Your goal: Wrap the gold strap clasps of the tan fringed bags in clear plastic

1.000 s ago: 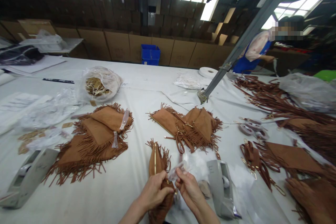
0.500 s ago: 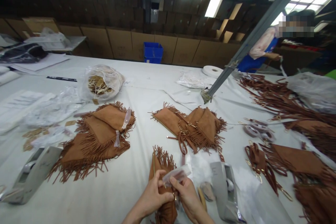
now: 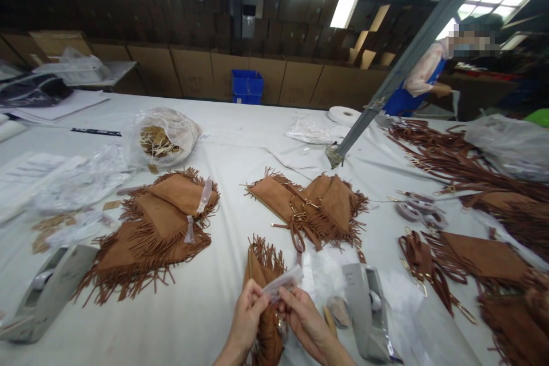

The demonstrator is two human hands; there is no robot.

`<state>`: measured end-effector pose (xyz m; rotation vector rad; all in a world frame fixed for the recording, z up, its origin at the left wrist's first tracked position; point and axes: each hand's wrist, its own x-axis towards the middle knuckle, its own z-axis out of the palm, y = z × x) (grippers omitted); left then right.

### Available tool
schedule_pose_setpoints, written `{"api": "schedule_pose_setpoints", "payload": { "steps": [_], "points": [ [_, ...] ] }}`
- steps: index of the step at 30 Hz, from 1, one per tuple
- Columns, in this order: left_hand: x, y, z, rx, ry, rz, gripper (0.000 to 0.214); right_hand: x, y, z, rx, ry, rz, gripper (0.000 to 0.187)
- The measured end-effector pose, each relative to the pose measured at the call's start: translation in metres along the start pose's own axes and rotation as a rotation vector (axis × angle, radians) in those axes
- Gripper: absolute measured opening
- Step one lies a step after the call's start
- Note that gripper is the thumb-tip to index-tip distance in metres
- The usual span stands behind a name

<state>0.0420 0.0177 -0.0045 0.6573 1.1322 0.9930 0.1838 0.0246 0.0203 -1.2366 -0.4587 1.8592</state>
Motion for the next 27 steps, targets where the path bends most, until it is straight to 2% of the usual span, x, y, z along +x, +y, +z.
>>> {"api": "schedule_pose_setpoints", "payload": {
  "steps": [3,6,11,13,16,19,21,23,27],
  "points": [
    [-0.004,0.001,-0.002,0.064,-0.025,0.033,0.032,0.002,0.002,0.002,-0.007,0.018,0.001,0.035],
    [-0.008,0.004,-0.005,0.043,-0.108,0.017,0.027,0.005,0.006,0.001,-0.04,0.03,-0.048,0.037],
    [-0.008,0.002,-0.011,-0.037,-0.256,0.07,0.071,0.004,0.004,-0.003,-0.07,0.048,-0.063,0.04],
    [-0.007,0.003,-0.013,-0.057,-0.293,0.058,0.076,0.0,-0.001,-0.002,-0.108,0.006,-0.054,0.038],
    [-0.007,0.007,-0.013,-0.071,-0.334,0.049,0.081,-0.007,-0.009,0.002,-0.184,-0.156,-0.055,0.032],
    [-0.006,0.012,-0.011,-0.038,-0.367,0.036,0.079,-0.009,-0.01,0.003,-0.221,-0.223,-0.066,0.04],
    [-0.005,0.013,-0.008,0.035,-0.342,0.024,0.062,-0.007,-0.007,0.001,-0.252,-0.156,-0.079,0.04],
    [-0.004,0.009,-0.005,0.132,-0.259,0.018,0.043,-0.004,-0.002,-0.002,-0.288,-0.083,-0.09,0.037],
    [-0.001,-0.002,-0.002,0.093,-0.091,0.014,0.044,-0.001,0.002,-0.007,-0.251,-0.054,-0.105,0.033]
  ]
}}
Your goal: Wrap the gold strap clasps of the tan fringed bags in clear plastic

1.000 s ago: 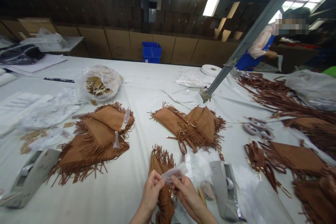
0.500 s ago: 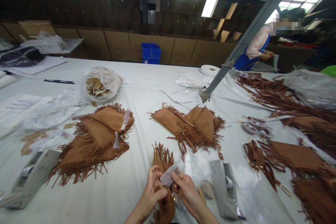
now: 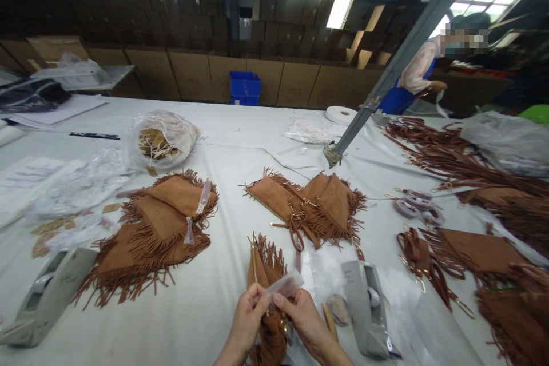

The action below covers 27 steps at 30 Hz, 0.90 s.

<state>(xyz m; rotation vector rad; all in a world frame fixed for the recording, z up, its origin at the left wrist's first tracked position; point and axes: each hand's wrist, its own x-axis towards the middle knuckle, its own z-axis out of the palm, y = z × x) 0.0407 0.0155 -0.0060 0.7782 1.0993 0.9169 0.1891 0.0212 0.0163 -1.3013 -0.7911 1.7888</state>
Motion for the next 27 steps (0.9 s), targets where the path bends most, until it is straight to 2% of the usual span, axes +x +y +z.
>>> {"api": "schedule_pose_setpoints", "payload": {
  "steps": [4,8,14,20,24,27],
  "points": [
    [-0.001,-0.005,0.0,0.012,0.032,0.014,0.044,-0.003,-0.003,0.001,0.081,0.01,0.015,0.029],
    [-0.003,-0.002,0.001,0.112,-0.002,0.061,0.041,-0.002,-0.005,0.002,-0.009,0.042,0.036,0.028],
    [-0.001,0.001,0.003,0.042,-0.133,0.048,0.038,0.004,-0.004,0.001,-0.017,0.085,-0.001,0.025],
    [-0.004,0.004,0.012,-0.049,-0.052,0.052,0.034,0.003,0.002,0.007,0.041,0.03,0.025,0.035],
    [-0.009,0.005,0.015,-0.018,0.001,0.094,0.031,0.001,0.001,0.013,0.132,0.092,0.07,0.025],
    [-0.012,0.008,0.014,-0.037,0.001,0.139,0.027,0.001,-0.004,0.015,0.264,0.088,0.099,0.014]
  ]
}}
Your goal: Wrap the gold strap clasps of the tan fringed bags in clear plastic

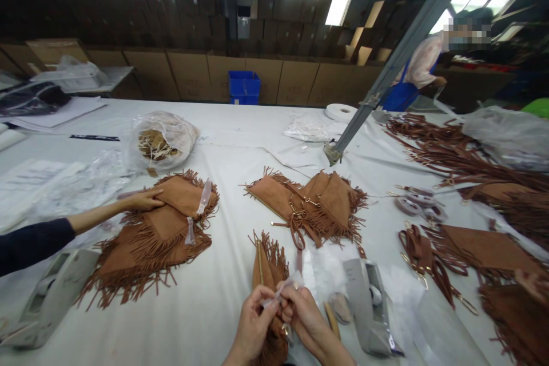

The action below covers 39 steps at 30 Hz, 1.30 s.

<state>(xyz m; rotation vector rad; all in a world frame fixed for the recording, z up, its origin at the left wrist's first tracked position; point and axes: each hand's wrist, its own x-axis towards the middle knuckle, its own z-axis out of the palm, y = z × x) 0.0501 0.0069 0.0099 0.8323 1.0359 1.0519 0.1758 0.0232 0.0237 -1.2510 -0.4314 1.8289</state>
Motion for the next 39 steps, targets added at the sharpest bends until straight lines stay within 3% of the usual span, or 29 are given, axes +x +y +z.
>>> {"api": "schedule_pose_setpoints", "payload": {
  "steps": [7,12,14,20,24,27,30,33,36,39],
  "points": [
    [-0.002,0.011,-0.004,-0.029,-0.193,-0.053,0.03,0.001,0.0,-0.003,0.116,-0.047,0.061,0.008],
    [0.004,-0.002,-0.004,-0.047,-0.103,-0.086,0.034,0.002,0.0,-0.003,0.009,-0.101,0.029,0.011],
    [0.007,-0.006,-0.007,-0.055,-0.128,-0.118,0.037,0.004,-0.002,-0.003,-0.042,-0.084,-0.017,0.015],
    [0.014,-0.008,-0.02,0.439,-0.228,-0.09,0.044,0.005,-0.009,-0.011,-0.161,-0.055,-0.105,0.018],
    [0.01,-0.01,-0.021,0.497,-0.145,-0.07,0.044,-0.002,-0.011,-0.014,-0.041,-0.124,-0.032,0.027],
    [0.006,-0.011,-0.017,0.522,-0.127,-0.058,0.043,-0.004,-0.006,-0.014,-0.088,-0.08,0.034,0.039],
    [0.004,-0.01,-0.014,0.485,-0.165,-0.043,0.042,-0.001,0.0,-0.013,-0.226,-0.046,-0.001,0.045],
    [0.004,-0.008,-0.016,0.33,-0.213,-0.063,0.044,0.002,0.002,-0.013,-0.278,-0.096,-0.036,0.043],
    [0.004,-0.007,-0.021,0.104,-0.279,-0.155,0.046,0.003,-0.001,-0.014,-0.281,-0.142,-0.045,0.041],
    [0.005,-0.009,-0.024,-0.014,-0.25,-0.242,0.046,0.005,-0.001,-0.016,-0.353,-0.137,-0.106,0.039]
  ]
}}
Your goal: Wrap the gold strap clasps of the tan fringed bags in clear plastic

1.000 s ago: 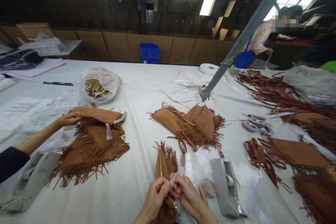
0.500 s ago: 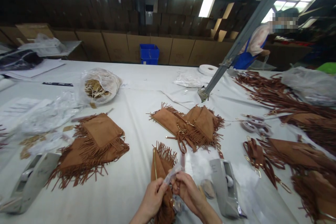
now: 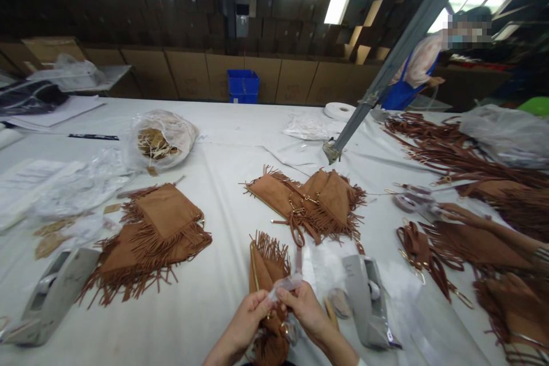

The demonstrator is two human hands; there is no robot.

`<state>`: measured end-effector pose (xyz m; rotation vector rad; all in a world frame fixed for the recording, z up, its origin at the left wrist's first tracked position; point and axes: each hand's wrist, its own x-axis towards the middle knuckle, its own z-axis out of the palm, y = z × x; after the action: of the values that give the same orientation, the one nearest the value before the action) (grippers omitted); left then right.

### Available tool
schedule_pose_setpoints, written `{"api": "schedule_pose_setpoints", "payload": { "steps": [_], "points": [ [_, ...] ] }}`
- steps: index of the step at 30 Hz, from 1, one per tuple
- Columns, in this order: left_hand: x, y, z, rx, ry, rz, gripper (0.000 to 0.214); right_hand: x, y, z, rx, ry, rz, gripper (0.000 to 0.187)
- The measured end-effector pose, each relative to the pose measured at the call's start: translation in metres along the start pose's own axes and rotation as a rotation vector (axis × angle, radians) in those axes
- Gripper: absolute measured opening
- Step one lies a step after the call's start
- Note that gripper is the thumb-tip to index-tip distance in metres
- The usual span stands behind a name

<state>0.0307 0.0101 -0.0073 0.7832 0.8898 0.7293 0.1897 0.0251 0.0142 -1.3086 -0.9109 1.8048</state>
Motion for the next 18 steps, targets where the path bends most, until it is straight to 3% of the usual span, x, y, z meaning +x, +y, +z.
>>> {"api": "schedule_pose_setpoints", "payload": {
  "steps": [4,8,10,12,14,16,18],
  "points": [
    [0.002,-0.007,0.001,0.097,0.128,-0.087,0.05,-0.001,0.01,0.002,-0.131,0.114,-0.056,0.037],
    [-0.003,-0.016,-0.002,0.201,0.145,-0.057,0.05,-0.008,0.022,-0.012,-0.215,0.136,-0.071,0.038],
    [-0.006,-0.021,-0.008,0.192,0.158,-0.058,0.049,-0.015,0.024,-0.041,-0.335,0.297,-0.082,0.039],
    [-0.009,-0.024,-0.015,0.17,0.161,-0.101,0.05,-0.03,0.024,-0.085,-0.493,0.632,-0.072,0.044],
    [-0.011,-0.026,-0.02,0.15,0.142,-0.145,0.052,-0.053,0.024,-0.136,-0.547,0.848,-0.031,0.049],
    [-0.012,-0.025,-0.021,0.141,0.126,-0.159,0.053,-0.077,0.028,-0.179,-0.574,0.964,0.036,0.05],
    [-0.012,-0.023,-0.019,0.144,0.126,-0.151,0.053,-0.095,0.036,-0.206,-0.58,0.975,0.109,0.048]
  ]
}}
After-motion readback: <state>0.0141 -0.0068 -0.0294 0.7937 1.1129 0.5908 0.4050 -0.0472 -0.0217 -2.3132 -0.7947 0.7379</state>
